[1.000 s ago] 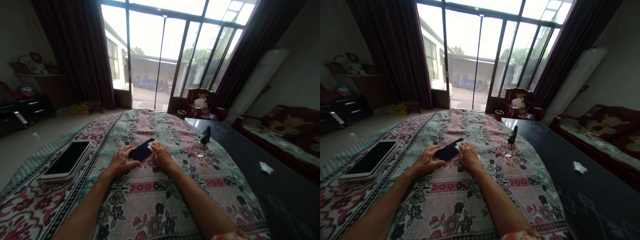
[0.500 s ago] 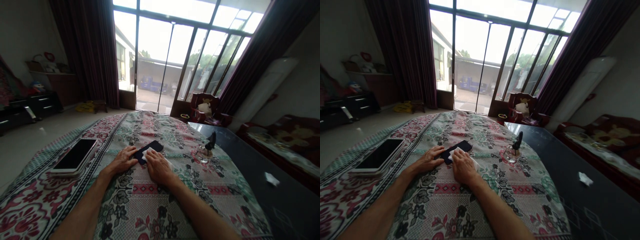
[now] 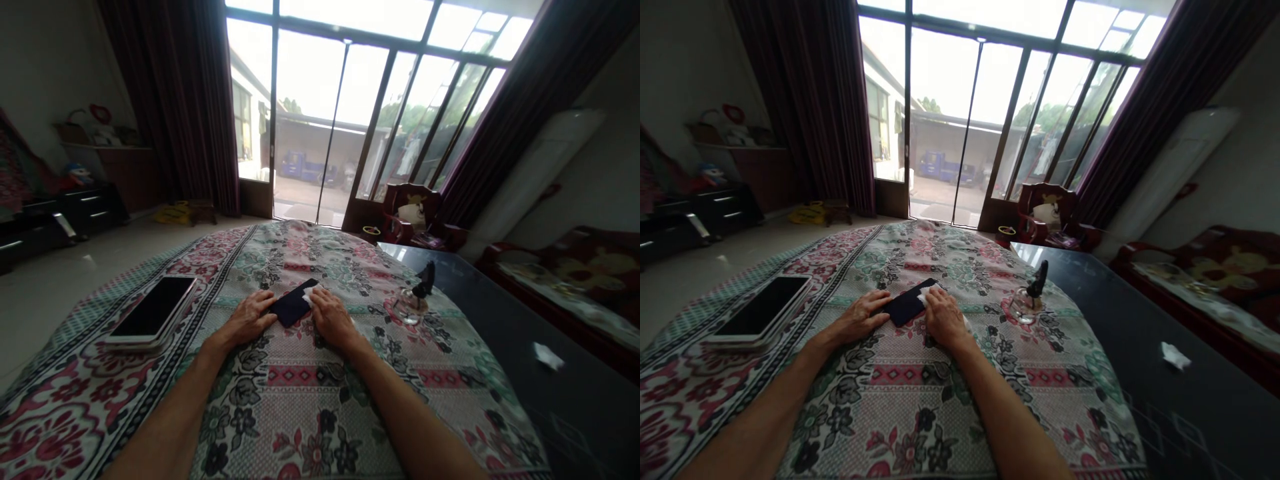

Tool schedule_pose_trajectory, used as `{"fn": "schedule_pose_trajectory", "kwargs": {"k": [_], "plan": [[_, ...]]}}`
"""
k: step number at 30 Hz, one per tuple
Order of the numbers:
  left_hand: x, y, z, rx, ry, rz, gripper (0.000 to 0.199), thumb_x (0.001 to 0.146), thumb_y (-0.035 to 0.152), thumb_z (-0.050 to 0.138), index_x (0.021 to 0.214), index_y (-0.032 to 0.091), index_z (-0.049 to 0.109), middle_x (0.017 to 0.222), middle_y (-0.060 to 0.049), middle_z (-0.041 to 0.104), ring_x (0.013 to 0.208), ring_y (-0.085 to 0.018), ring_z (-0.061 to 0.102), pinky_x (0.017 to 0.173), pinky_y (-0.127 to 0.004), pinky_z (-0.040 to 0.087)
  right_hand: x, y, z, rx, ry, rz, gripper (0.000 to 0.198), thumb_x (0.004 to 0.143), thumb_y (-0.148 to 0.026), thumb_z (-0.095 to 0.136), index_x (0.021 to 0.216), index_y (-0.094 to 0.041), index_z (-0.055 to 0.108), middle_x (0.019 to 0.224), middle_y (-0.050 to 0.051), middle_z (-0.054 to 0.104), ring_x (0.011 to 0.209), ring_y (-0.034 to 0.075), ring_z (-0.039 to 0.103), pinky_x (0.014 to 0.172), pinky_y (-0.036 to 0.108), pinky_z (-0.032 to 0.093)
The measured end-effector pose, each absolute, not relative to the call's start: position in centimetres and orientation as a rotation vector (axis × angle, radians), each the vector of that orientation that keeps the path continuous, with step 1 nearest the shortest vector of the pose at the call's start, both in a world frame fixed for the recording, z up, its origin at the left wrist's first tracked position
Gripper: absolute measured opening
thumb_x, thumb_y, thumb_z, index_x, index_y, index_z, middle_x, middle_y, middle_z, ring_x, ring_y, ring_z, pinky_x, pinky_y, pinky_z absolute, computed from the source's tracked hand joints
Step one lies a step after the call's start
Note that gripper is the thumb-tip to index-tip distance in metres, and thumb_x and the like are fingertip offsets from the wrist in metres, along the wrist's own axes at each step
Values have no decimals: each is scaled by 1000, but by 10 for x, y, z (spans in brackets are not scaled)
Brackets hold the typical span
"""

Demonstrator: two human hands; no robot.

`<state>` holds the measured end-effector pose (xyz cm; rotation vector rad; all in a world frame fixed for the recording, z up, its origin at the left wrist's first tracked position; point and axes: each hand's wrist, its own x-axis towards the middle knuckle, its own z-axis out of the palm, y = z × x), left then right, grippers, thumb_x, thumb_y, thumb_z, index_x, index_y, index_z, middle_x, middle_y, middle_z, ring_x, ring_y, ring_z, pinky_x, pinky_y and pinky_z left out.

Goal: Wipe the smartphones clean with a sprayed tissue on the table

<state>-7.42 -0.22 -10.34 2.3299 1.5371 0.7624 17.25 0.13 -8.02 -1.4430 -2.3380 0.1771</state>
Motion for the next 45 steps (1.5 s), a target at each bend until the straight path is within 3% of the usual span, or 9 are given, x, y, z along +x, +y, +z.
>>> {"fn": "schedule_pose_trajectory", "kwargs": {"k": [7,18,27,33,41,45], "plan": [[-75,-1,-105,2346,1534,749,43,86,33,49,122,19,67,138,-9,59,134,-28,47,116,-41,32,187,8,-81,-1521,-2304,111,42,98,-20,38,135,-14,55,148,10,48,141,22,37,117,40,27],[-73,2,-106,2349,1550,792,37,84,21,55,117,20,71,132,-9,63,127,-27,53,114,-41,36,148,-33,-74,-1083,-2570,157,39,100,-25,35,132,-21,57,145,6,52,138,21,40,115,40,30],[-70,1,-107,2427,1558,791,32,87,20,56,115,19,71,130,-10,64,123,-27,55,109,-40,40,153,37,-71,-1343,-2436,133,33,97,-18,38,119,-20,64,137,7,58,130,20,49,109,35,35],[-70,1,-109,2396,1563,872,32,85,21,59,114,19,72,128,-10,65,123,-28,55,110,-42,40,154,55,-79,-1460,-2365,120,37,97,-18,37,126,-17,61,142,9,54,134,20,45,111,35,34],[-74,4,-109,2101,1551,1040,24,74,27,68,95,21,79,119,-7,70,116,-26,62,106,-36,46,137,10,-75,-1326,-2499,184,42,98,-22,36,136,-18,54,148,8,48,141,24,36,114,44,29],[-76,5,-110,2043,1544,1097,21,71,27,67,88,21,78,116,-7,71,113,-24,64,105,-35,47,125,-13,-74,-1162,-2542,201,38,99,-23,37,131,-18,57,145,9,52,139,24,39,113,42,30]]}}
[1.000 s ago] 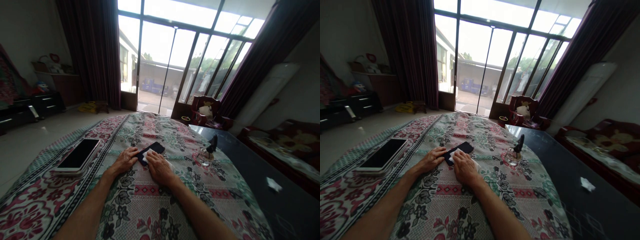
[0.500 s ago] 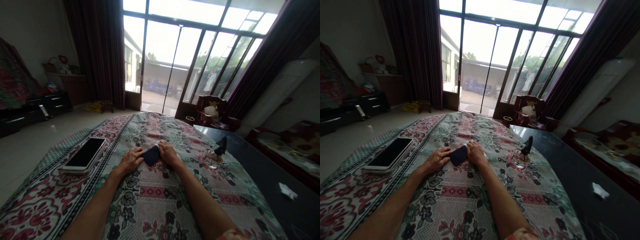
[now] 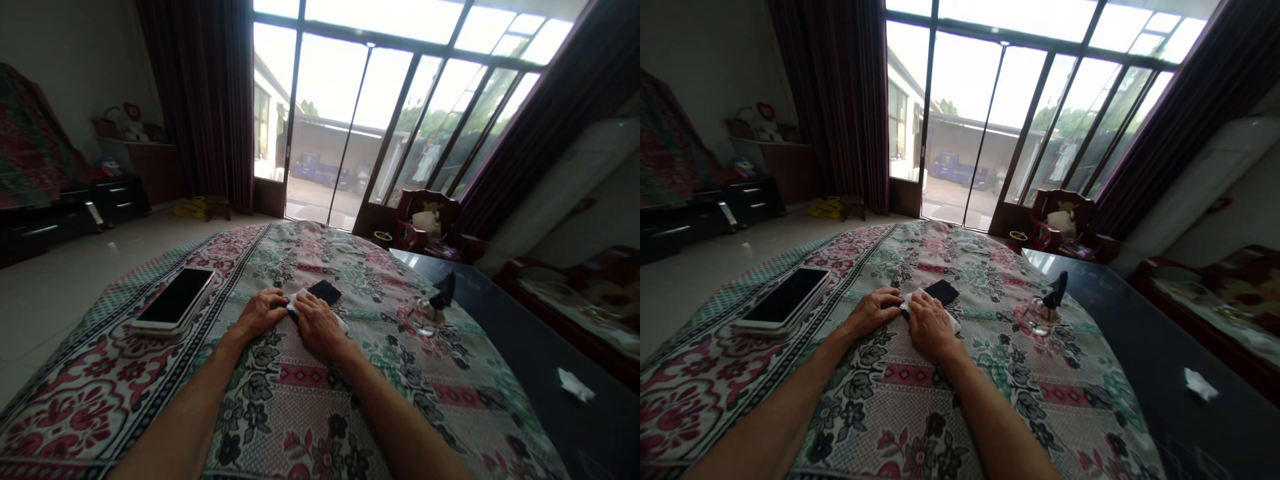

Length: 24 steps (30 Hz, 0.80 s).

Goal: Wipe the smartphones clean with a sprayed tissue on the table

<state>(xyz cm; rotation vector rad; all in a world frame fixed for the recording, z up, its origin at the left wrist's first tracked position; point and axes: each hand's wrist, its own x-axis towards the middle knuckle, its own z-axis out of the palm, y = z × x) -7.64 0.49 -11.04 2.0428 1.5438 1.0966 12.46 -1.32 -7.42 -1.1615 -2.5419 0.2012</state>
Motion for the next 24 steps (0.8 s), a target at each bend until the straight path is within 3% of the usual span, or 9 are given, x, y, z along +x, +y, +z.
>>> {"fn": "schedule_pose_trajectory", "kwargs": {"k": [5,18,24], "plan": [[-79,6,-112,2025,1553,1120,18,71,25,66,84,20,77,116,-8,71,111,-24,65,103,-35,48,123,-15,-73,-1053,-2546,241,33,100,-22,37,123,-20,61,140,6,56,135,21,43,110,38,33],[-72,3,-108,2086,1592,1059,20,76,28,67,92,25,79,114,-5,71,112,-22,63,103,-33,47,145,59,-76,-1593,-2299,93,35,98,-19,36,120,-18,63,142,10,54,132,21,47,110,35,32],[-72,2,-105,2068,1601,1046,20,76,28,67,92,27,79,114,-2,72,112,-22,63,103,-33,48,137,38,-77,-1553,-2375,105,40,98,-19,36,131,-15,58,146,12,50,138,23,40,113,39,29]]}}
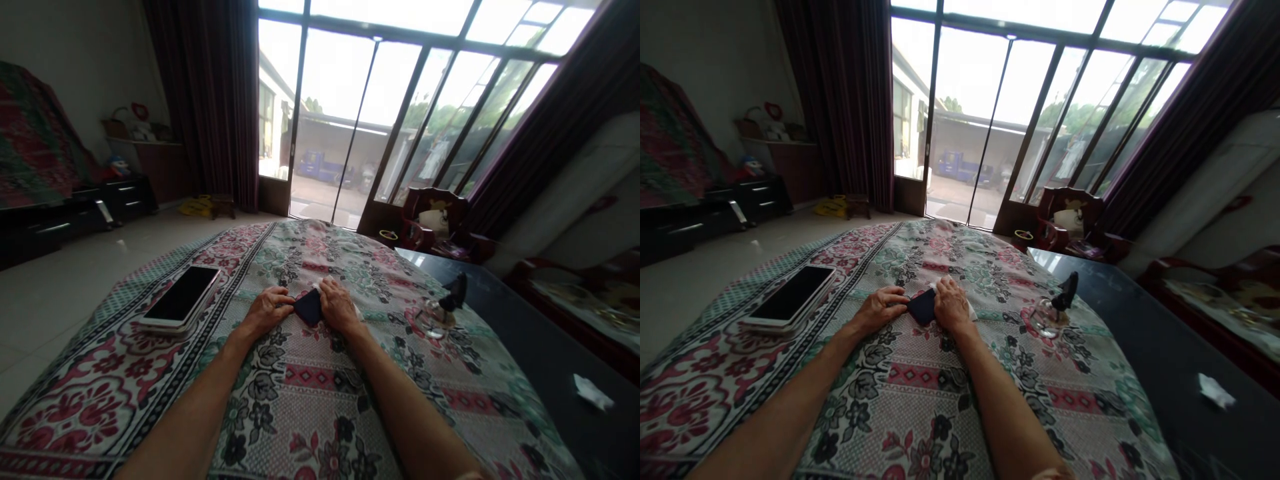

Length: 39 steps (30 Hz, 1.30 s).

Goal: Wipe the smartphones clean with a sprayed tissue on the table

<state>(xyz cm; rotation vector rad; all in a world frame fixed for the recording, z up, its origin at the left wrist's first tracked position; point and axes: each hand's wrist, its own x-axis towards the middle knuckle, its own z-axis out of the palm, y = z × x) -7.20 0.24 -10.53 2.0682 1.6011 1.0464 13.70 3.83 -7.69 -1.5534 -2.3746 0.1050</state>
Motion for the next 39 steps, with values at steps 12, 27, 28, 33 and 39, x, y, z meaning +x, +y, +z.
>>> {"fn": "schedule_pose_trajectory", "kwargs": {"k": [12,27,28,33,39], "plan": [[-72,2,-107,2062,1593,1122,14,73,23,67,82,23,77,111,-5,72,108,-23,65,103,-37,48,124,-10,-78,-1173,-2534,190,43,99,-24,35,138,-17,53,148,10,49,141,23,36,115,42,29],[-73,3,-109,2031,1588,1127,16,72,30,65,81,25,78,112,-4,72,112,-23,64,104,-35,47,156,-29,-76,-849,-2601,358,44,92,-14,41,129,-24,61,143,4,55,137,19,43,115,40,32],[-73,4,-110,2031,1586,1124,17,72,31,65,81,25,78,112,-4,72,112,-23,64,104,-34,47,157,-29,-77,-863,-2581,354,43,92,-14,41,129,-23,60,142,4,55,137,19,43,115,40,32],[-73,5,-110,2030,1586,1104,18,72,31,66,84,25,79,112,-5,72,111,-23,64,104,-36,46,160,-20,-79,-1019,-2498,283,39,98,-19,38,130,-21,58,144,7,53,138,21,42,115,43,32],[-70,1,-107,2071,1612,1067,21,75,33,64,87,24,79,116,-6,71,114,-25,62,105,-37,45,185,14,-81,-1278,-2393,213,41,97,-19,37,131,-22,58,145,8,51,139,23,40,114,45,33]]}}
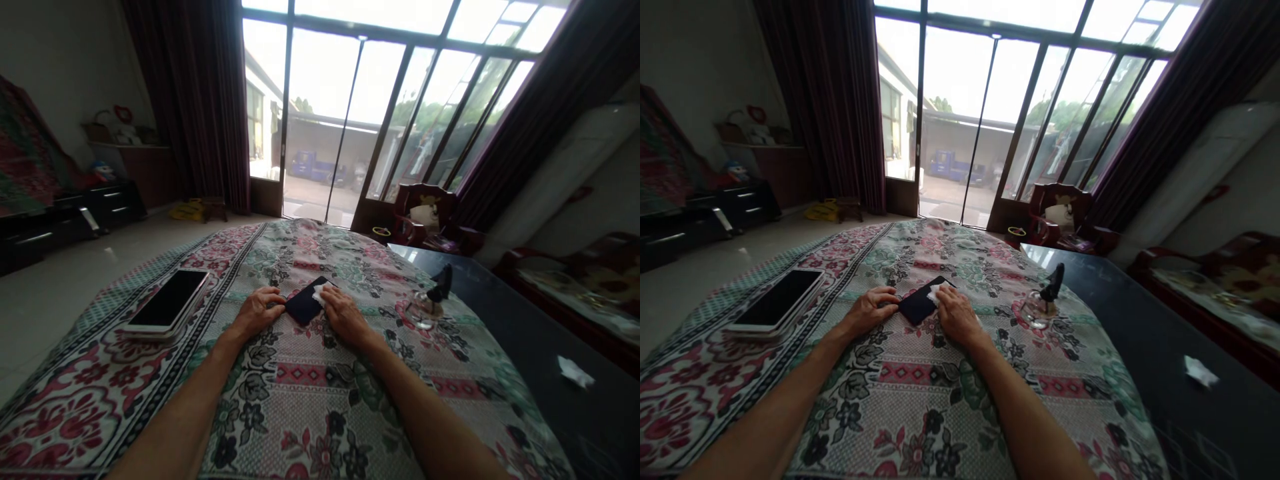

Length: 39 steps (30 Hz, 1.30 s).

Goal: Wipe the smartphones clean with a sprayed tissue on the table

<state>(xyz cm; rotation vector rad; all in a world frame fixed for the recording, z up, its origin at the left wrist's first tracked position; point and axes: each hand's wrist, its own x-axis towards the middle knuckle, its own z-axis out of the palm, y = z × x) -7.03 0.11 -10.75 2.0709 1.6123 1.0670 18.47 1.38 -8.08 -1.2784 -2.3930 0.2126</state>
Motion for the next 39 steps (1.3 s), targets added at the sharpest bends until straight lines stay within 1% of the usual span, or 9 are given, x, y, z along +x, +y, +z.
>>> {"fn": "schedule_pose_trajectory", "kwargs": {"k": [9,12,15,22,27,29,31,35,39], "plan": [[-43,-14,-88,2293,1732,844,28,76,39,67,95,19,73,121,-11,67,119,-31,56,104,-44,41,199,30,-88,-1329,-2339,110,43,96,-19,36,132,-13,56,146,13,50,138,23,42,114,40,34],[-29,-21,-87,2235,1835,811,51,70,58,70,103,18,68,130,-15,61,125,-38,50,104,-52,38,198,29,-89,-1341,-2343,91,43,96,-19,35,133,-14,56,146,13,50,138,23,41,114,40,33],[-16,-25,-90,2186,1929,785,72,61,65,75,114,18,63,140,-19,53,133,-43,41,107,-55,32,198,30,-90,-1336,-2340,87,43,95,-19,36,133,-15,56,145,12,50,139,22,40,114,39,33],[-10,-26,-91,2139,1959,696,73,67,56,70,126,14,56,145,-21,48,137,-41,37,111,-54,28,198,30,-91,-1328,-2324,81,43,94,-18,37,132,-14,56,145,13,51,138,24,41,114,42,33],[-16,-24,-90,2114,1985,622,83,68,53,67,136,11,47,152,-20,40,141,-36,34,114,-47,27,197,27,-88,-1342,-2323,87,42,96,-19,37,132,-14,57,146,13,50,137,25,42,114,43,33],[-17,-24,-91,2114,1984,644,82,67,56,67,133,12,49,150,-19,41,140,-35,36,113,-45,29,196,25,-87,-1346,-2317,84,41,95,-18,39,132,-14,57,146,14,50,137,25,42,114,43,33],[-18,-23,-91,2125,1980,681,75,67,57,66,126,13,55,144,-18,48,137,-36,40,112,-44,33,196,24,-86,-1351,-2312,82,41,94,-17,40,131,-15,58,145,13,50,137,24,42,113,42,34],[-20,-17,-89,2210,1931,725,59,66,51,67,111,13,62,123,-17,60,122,-36,52,103,-45,42,196,23,-86,-1357,-2307,94,41,93,-16,42,131,-16,58,146,13,50,138,23,42,113,41,33],[-26,-10,-88,2374,1732,749,51,66,45,67,105,13,64,111,-15,63,110,-33,58,101,-44,45,196,24,-87,-1364,-2295,95,42,93,-17,41,132,-15,57,146,13,50,138,23,40,114,42,33]]}}
